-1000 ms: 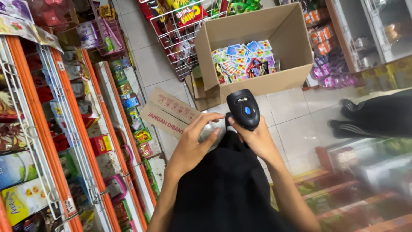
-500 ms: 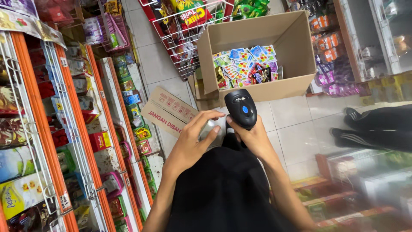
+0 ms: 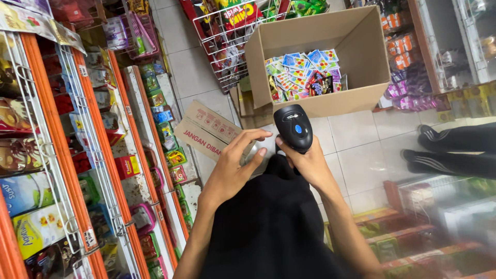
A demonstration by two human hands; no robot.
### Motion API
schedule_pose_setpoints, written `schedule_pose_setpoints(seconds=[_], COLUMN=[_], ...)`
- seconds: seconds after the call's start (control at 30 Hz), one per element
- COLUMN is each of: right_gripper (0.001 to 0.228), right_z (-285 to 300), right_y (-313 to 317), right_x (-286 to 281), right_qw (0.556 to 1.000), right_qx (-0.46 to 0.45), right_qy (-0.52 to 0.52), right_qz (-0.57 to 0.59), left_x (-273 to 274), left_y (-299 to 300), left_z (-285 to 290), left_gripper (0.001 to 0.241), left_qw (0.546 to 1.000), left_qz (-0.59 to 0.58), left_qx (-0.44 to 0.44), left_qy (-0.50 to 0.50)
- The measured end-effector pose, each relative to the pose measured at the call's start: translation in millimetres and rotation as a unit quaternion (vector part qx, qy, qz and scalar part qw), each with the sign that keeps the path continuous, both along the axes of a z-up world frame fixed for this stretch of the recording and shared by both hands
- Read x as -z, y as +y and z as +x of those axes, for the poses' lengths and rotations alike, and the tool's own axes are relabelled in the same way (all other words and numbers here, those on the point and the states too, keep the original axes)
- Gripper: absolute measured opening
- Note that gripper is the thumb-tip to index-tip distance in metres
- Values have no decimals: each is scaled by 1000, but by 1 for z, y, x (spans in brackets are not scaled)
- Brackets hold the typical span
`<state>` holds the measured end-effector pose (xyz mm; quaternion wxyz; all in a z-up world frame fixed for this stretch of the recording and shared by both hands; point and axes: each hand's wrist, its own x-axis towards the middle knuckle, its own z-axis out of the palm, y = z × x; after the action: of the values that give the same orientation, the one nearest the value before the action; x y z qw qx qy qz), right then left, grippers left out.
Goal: The person picks up individual food packets and a barcode scanner from the shelf, scans each packet one by one, and places the scanned items into a cardboard box on the floor.
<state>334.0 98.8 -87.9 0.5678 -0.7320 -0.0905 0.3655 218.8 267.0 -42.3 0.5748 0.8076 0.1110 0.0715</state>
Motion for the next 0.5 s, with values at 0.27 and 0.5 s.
schedule_pose_setpoints(seconds=[0.27, 0.5], right_gripper=[21, 23], right_z=[-1, 5], right_y=[9, 7], right_x=[-7, -5], right_qw=[1000, 1000], right_qx=[4, -14], right_qy=[-20, -20], right_qz=[-12, -6], left_x=[6, 8], left_y=[7, 5], left_z=[3, 8], left_gripper=[30, 32], left_qw=[999, 999], left_qz=[-19, -10], left_qx=[39, 30], left_qy=[15, 7])
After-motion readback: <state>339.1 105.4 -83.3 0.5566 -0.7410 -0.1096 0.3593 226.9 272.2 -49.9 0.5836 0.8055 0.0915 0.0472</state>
